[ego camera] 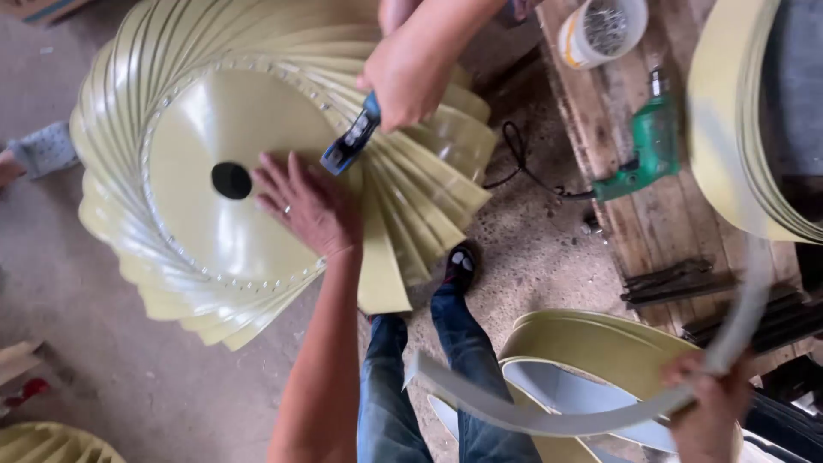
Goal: Assembling a wind-driven roof turbine ventilator by drilling and riveting metal fins to a central base.
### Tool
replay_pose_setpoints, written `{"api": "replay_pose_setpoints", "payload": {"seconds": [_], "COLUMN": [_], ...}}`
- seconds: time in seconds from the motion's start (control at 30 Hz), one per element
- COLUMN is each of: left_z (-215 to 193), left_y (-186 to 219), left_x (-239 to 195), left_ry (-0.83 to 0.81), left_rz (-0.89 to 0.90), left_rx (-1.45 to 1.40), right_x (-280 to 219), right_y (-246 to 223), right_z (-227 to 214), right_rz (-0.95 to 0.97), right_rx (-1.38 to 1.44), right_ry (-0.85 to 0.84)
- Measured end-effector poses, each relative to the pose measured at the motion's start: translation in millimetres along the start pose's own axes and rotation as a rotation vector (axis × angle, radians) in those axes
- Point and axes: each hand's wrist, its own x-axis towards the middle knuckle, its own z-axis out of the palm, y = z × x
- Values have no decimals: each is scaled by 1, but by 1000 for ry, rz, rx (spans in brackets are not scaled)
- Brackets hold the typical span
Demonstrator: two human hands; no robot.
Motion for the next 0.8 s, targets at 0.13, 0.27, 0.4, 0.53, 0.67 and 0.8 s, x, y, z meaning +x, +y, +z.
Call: {"api": "replay_pose_setpoints", "payload": {"seconds": [0.13,0.27,0.4,0.53,0.67,0.8], "left_z": [1,10,8,-4,0,3], "left_y": [-2,-7,-9,-1,-4,-1], "left_x": [1,-1,-1,1,-5,-2], "left_ry": [38,72,123,87,34,-21], "left_rz": [-34,-10,21,6,-24,-2], "left_rx": [-52,0,-60,-158,-138,-2], "right_x": [-44,-44,-54,-83,-122,-144], "right_y": [21,14,31,51,86,93], "right_z": [79,118,115,158,184,220], "right_rz": [51,222,232,246,233,265], "right_rx": [-17,-178,152,22,71,24], "right_ry": [3,171,-40,119,85,112]}}
